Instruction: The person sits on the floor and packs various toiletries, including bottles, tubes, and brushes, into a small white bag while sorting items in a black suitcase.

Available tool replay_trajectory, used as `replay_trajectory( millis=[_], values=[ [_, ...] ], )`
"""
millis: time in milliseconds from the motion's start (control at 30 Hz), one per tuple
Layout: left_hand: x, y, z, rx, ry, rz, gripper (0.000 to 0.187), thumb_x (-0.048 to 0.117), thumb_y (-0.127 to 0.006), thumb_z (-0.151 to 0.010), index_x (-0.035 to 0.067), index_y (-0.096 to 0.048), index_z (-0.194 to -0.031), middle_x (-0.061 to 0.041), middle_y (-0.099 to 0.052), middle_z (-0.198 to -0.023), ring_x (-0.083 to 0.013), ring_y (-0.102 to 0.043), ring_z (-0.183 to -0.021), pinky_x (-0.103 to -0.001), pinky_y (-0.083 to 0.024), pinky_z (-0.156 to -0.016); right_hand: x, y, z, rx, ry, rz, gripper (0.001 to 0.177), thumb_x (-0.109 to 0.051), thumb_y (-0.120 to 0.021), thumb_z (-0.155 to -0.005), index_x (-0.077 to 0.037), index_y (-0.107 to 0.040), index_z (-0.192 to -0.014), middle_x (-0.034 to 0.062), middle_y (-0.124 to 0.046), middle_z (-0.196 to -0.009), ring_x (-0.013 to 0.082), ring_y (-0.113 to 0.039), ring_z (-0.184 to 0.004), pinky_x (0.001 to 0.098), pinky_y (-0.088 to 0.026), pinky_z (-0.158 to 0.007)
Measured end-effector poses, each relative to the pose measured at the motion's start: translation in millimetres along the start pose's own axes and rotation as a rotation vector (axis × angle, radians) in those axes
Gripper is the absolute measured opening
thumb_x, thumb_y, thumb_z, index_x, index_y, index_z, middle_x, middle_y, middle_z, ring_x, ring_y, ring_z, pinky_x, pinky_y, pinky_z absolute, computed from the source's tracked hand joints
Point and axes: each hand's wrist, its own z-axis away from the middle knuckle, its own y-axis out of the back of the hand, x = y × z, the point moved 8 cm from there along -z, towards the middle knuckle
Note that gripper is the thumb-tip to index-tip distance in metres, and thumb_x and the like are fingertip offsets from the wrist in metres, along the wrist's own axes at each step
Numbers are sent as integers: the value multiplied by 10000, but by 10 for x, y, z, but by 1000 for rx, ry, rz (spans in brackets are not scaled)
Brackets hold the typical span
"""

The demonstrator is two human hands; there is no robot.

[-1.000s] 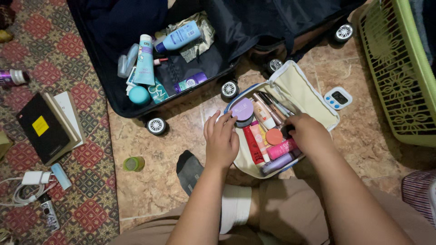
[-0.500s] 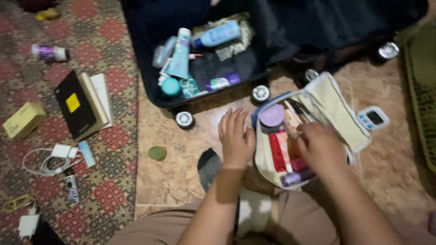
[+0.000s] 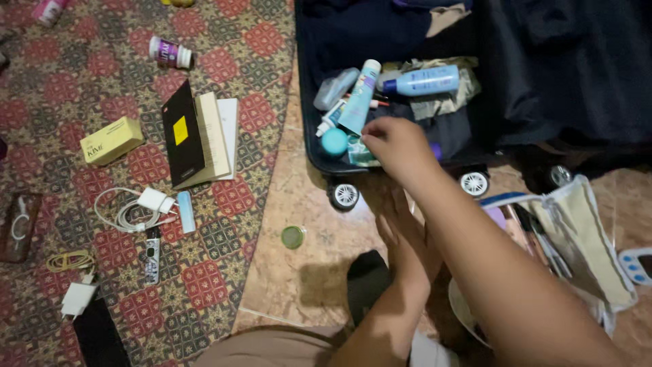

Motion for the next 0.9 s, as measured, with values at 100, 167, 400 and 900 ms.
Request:
replay_trajectory(
  millis=[100, 167, 400, 900],
  values=[
    [-45, -77, -14, 13, -11, -11, 796, 342, -567, -1001, -45, -240, -1615, -298, -231, -1669, -478, -181, -1546, -585, -176, -1243, 699, -890, -858, -393, -258, 510, 394, -307, -812, -773, -89, -786, -1100, 208, -736, -1122, 373, -719, -1009, 462, -571, -869],
    [-68, -132, -54, 2, -14, -33, 788, 331, -574, -993, -40, -253, -1608, -288, -243, -1660, -474, -192, -1538, -584, -178, -1236, 955, -1314, -1151, -457, -238, 478, 459, -371, -788, -811, -137, -721, -1200, 204, -681, -1194, 397, -664, -1071, 464, -522, -921],
    [-167, -246, 9, -146, -12, -250, 761, 295, -602, -963, -25, -299, -1584, -253, -285, -1627, -459, -229, -1509, -584, -187, -1215, 655, -892, -797, -153, -332, 413, 438, -236, -741, -846, -94, -684, -1257, 226, -714, -1175, 396, -686, -1099, 489, -534, -925],
    [-140, -264, 97, -36, -67, 38, 582, 165, -634, -909, 15, -462, -1445, -200, -438, -1554, -447, -311, -1469, -564, -211, -1227, 1961, 1658, 3141, 518, -636, -419, 443, -111, -674, -940, -26, -618, -1371, 65, -686, -1105, 155, -650, -963, 317, -542, -783]
  ],
)
